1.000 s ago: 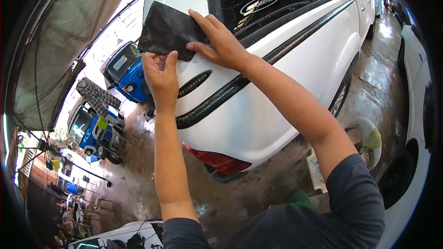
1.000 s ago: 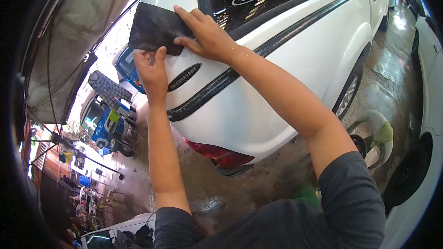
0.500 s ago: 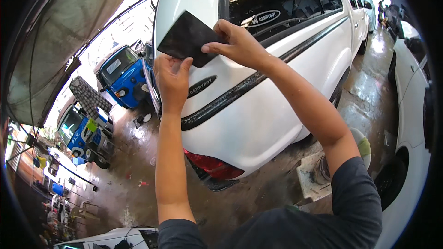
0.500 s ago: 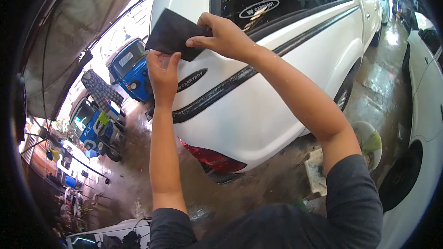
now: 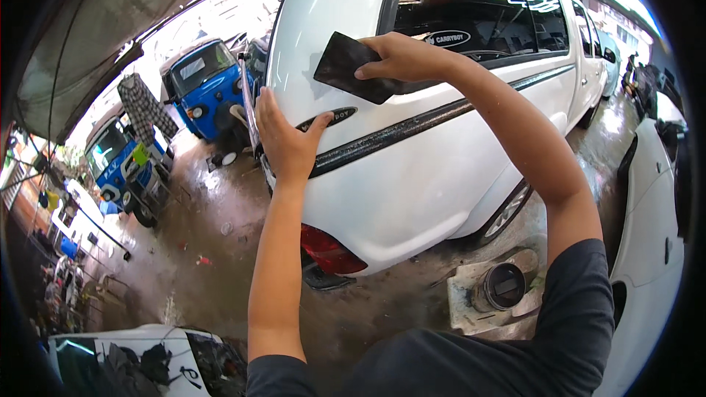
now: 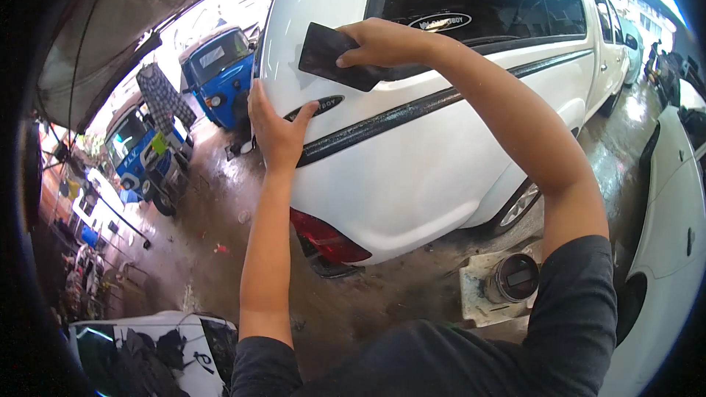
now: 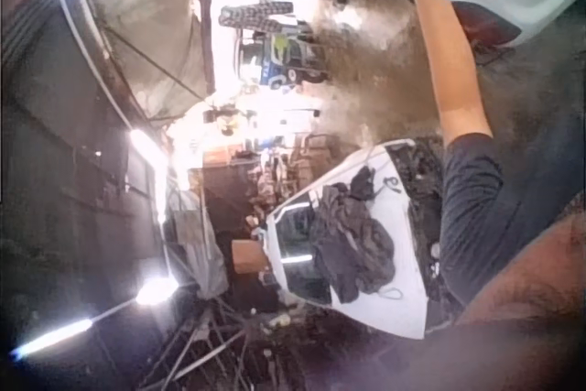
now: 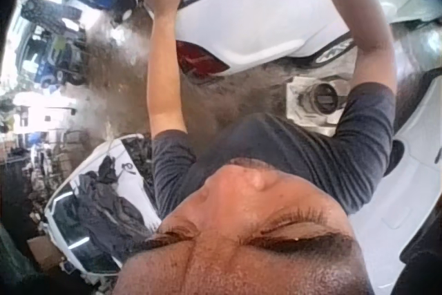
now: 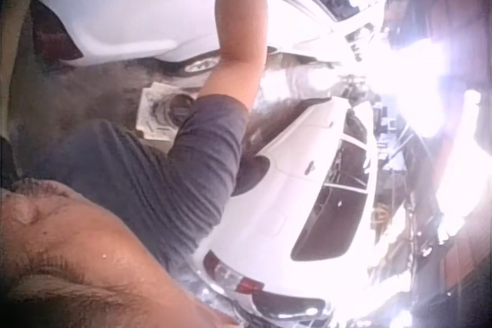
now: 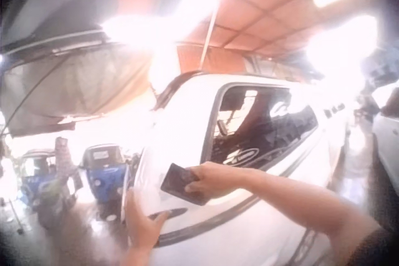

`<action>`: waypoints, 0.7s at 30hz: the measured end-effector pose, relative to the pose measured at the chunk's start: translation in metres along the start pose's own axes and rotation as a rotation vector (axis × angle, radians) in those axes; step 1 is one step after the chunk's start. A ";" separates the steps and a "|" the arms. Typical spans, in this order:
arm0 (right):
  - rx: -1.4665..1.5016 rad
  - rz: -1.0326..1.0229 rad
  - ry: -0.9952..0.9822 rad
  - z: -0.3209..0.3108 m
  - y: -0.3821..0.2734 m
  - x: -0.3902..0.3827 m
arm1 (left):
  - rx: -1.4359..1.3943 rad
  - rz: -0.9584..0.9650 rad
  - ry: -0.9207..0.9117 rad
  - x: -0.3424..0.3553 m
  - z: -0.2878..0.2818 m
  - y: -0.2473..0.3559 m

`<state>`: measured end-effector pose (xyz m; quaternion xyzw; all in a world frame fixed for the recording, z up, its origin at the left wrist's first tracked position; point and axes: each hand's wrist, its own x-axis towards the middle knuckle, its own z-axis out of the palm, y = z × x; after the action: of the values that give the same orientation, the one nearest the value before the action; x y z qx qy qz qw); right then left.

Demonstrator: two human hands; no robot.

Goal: The person sands the rear panel of a white truck using a sanding block, dipping the block into a bucket of water and wiping the surface with their hand between sanding passes.

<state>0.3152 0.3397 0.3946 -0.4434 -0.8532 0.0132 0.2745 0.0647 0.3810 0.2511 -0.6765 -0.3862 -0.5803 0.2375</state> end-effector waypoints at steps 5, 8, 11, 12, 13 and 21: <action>-0.117 -0.140 -0.091 -0.015 0.004 0.007 | 0.084 -0.199 -0.059 -0.026 -0.003 -0.003; -0.136 -0.159 -0.152 -0.018 0.016 0.014 | 0.105 -0.249 -0.095 -0.032 -0.007 0.004; -0.083 -0.372 -0.187 -0.014 0.018 0.021 | 0.112 -0.229 -0.071 -0.030 -0.008 0.001; -0.137 -0.391 -0.151 -0.016 0.016 0.019 | 0.124 -0.232 -0.072 -0.031 -0.007 0.001; -0.191 -0.407 -0.114 -0.019 0.014 0.017 | 0.122 -0.232 -0.071 -0.032 -0.007 0.001; -0.148 -0.436 -0.144 -0.020 0.016 0.022 | 0.128 -0.262 -0.094 -0.032 -0.008 0.004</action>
<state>0.3265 0.3623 0.4173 -0.2656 -0.9447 -0.0773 0.1759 0.0623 0.3648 0.2219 -0.6304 -0.5180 -0.5481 0.1840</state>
